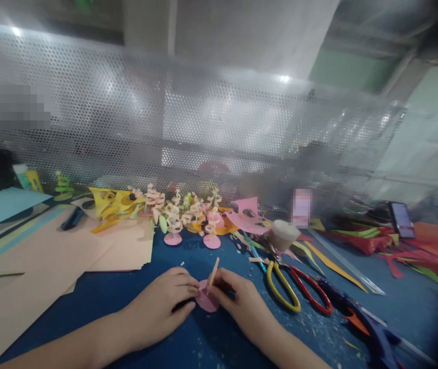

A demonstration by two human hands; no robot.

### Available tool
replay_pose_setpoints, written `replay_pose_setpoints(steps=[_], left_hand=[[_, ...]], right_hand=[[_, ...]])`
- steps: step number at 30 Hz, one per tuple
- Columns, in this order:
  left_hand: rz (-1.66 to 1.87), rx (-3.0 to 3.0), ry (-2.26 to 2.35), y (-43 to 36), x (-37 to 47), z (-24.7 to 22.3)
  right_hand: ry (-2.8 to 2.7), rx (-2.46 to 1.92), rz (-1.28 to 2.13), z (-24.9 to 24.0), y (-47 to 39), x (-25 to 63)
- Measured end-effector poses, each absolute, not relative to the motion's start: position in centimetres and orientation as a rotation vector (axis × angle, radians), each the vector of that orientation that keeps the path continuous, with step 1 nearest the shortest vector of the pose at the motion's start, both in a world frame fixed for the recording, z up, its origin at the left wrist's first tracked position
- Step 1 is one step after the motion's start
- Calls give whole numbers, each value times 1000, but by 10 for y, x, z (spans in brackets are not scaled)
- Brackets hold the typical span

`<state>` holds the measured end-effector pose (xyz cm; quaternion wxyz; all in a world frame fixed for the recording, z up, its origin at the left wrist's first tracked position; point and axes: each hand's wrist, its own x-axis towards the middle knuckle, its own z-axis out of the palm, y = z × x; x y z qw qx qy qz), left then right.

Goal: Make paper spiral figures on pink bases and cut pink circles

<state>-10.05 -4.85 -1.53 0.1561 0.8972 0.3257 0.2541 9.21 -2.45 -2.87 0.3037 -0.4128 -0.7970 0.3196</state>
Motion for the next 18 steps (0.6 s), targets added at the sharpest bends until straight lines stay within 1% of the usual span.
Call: replay_pose_setpoints(steps=[14,18], left_hand=[[724,2541,940,-52,-99,-13],[834,2488,962,-54,-100,-13]], right_hand=[[-2146,-1019,751,-29,-27,91],[-2164,-1001,721,-29,-29,92]])
